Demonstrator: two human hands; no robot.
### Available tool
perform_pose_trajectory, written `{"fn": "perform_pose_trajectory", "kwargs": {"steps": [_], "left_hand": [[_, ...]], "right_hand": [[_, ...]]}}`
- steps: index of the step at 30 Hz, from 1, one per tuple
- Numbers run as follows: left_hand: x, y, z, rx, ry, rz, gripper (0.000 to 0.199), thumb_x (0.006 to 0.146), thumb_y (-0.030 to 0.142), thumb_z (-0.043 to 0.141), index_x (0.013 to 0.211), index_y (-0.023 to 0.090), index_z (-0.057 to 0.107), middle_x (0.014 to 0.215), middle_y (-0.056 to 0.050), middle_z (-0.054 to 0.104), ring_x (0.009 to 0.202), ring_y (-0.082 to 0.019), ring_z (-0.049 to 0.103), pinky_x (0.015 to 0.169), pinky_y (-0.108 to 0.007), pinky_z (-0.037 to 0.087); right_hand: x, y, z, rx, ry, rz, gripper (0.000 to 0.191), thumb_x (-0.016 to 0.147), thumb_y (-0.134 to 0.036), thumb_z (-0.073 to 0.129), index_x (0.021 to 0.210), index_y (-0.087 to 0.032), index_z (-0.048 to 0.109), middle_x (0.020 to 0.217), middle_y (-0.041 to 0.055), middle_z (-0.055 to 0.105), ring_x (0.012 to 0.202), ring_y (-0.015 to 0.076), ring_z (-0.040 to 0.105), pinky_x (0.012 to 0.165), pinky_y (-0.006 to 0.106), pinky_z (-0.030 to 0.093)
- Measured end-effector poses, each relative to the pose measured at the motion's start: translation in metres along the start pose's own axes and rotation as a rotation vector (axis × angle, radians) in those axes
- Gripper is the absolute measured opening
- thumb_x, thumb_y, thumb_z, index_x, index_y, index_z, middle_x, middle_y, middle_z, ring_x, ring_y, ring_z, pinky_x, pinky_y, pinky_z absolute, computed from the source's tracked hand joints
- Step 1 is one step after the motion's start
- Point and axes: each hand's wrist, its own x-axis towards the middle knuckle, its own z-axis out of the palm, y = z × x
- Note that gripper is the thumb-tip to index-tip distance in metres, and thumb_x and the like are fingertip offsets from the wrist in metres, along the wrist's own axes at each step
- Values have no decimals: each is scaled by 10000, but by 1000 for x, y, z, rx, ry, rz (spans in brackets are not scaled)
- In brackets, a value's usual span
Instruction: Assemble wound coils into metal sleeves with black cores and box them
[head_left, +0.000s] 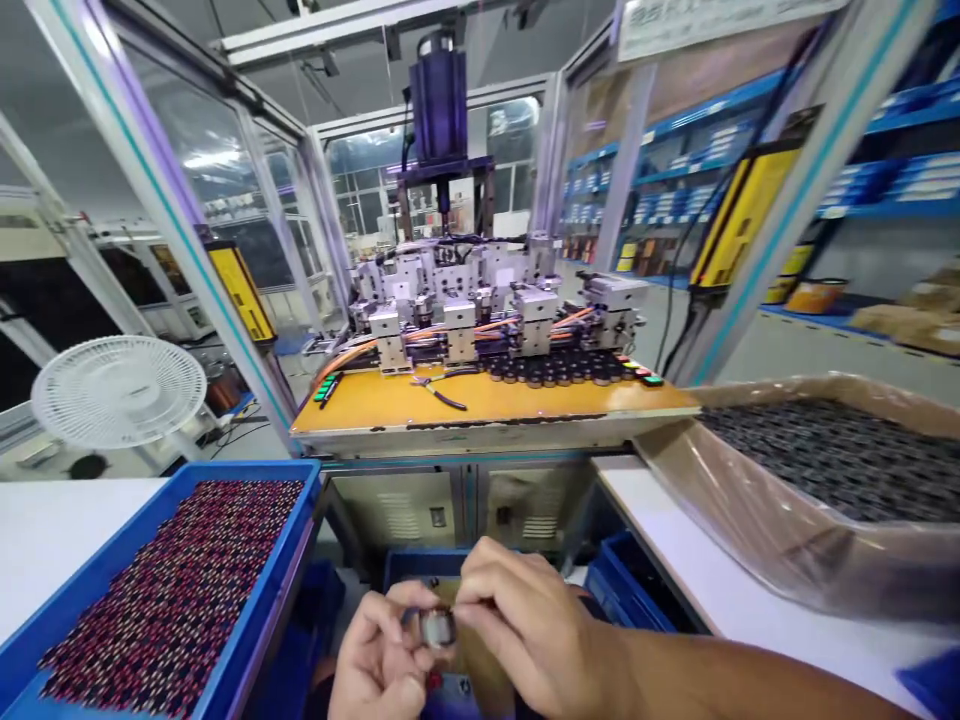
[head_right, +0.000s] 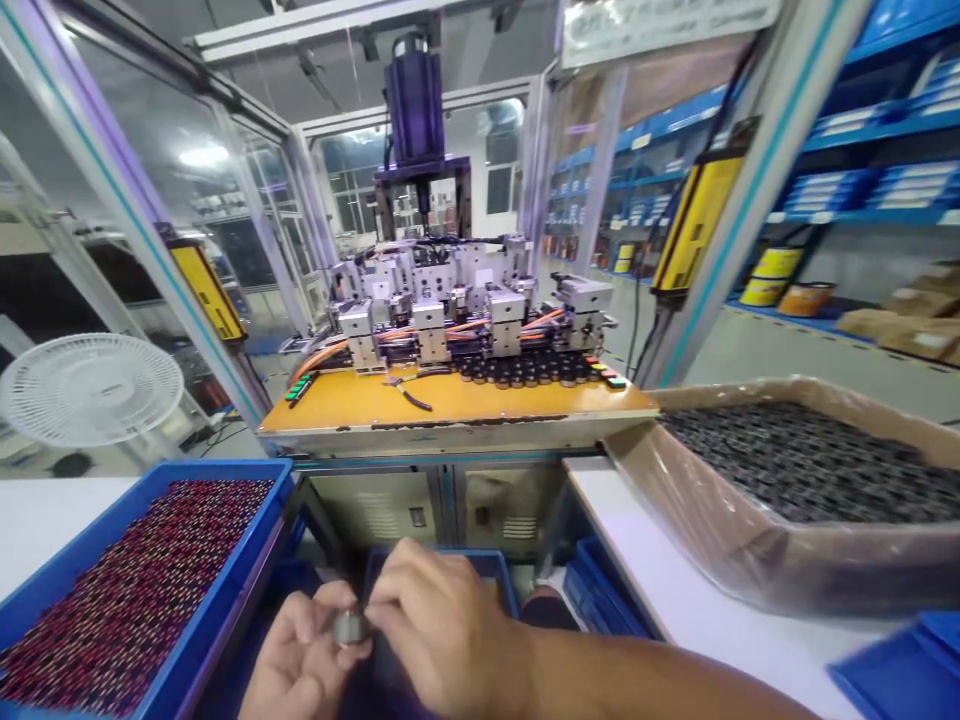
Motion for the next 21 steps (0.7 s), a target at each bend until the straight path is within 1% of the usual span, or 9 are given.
{"fn": "perform_pose_trajectory", "kwargs": {"steps": [3, 6, 8, 9, 12, 14, 16, 18, 21], "left_hand": [[2, 1, 4, -117, -72, -17, 438, 595, 449, 930, 868, 231, 667, 958, -29, 708, 974, -209, 693, 800, -267, 501], [0, -3, -1, -110, -250, -210, 469, 808, 591, 725, 957, 147, 705, 859, -73, 691, 794, -153, 671, 727, -241, 486], [-2, -9, -8, -98, -341, -285, 457, 904, 563, 624, 929, 112, 690, 761, -59, 663, 682, -115, 645, 663, -209, 476], [-1, -13, -12, -99, -357, -281, 409, 914, 521, 634, 917, 114, 676, 744, -48, 660, 658, -102, 646, 641, -190, 476], [3, -26, -21, -108, -358, -187, 275, 869, 403, 735, 934, 160, 623, 680, 7, 653, 550, -83, 647, 519, -135, 446], [7, -30, -22, -113, -357, -111, 270, 850, 361, 762, 968, 194, 586, 632, 35, 653, 479, -92, 643, 461, -127, 432], [10, -30, -20, -116, -342, -36, 288, 830, 326, 785, 973, 213, 562, 663, 36, 684, 471, -106, 662, 446, -135, 449], [9, -26, -16, -118, -306, 38, 296, 789, 245, 820, 922, 210, 558, 826, 16, 733, 570, -116, 717, 490, -150, 494], [3, -15, -10, -121, -246, 124, 362, 695, 143, 876, 836, 193, 547, 1048, 6, 737, 849, -143, 764, 671, -188, 555]], "right_hand": [[3, 0, -1, 68, -39, -47, 181, 1015, -122, 420, 886, -183, 530, 737, 17, 593, 690, 120, 564, 612, 227, 432], [7, -2, -3, 90, -112, -122, 206, 1034, -141, 397, 877, -189, 521, 709, 12, 602, 666, 118, 568, 611, 230, 444], [9, -4, -4, 87, -148, -135, 234, 1053, -166, 375, 875, -188, 525, 703, 13, 610, 659, 112, 574, 613, 227, 454], [10, -5, -5, 81, -160, -137, 246, 1059, -176, 369, 874, -187, 529, 701, 14, 613, 660, 111, 579, 615, 226, 459], [10, -6, -4, 54, -159, -125, 247, 1056, -181, 390, 878, -186, 561, 683, 14, 618, 643, 114, 589, 598, 222, 469], [8, -5, -1, 33, -133, -98, 226, 1040, -167, 425, 884, -191, 587, 680, 11, 623, 620, 114, 597, 586, 216, 481], [6, -2, 3, 22, -109, -60, 208, 1022, -161, 460, 874, -201, 601, 682, 5, 623, 599, 107, 609, 571, 197, 494], [6, 1, 7, 38, -88, -29, 196, 1009, -166, 485, 854, -208, 597, 675, -5, 613, 576, 95, 614, 549, 170, 498], [7, 3, 13, 75, -64, 3, 184, 1005, -182, 507, 839, -211, 581, 662, -16, 592, 554, 82, 605, 534, 142, 500]]}}
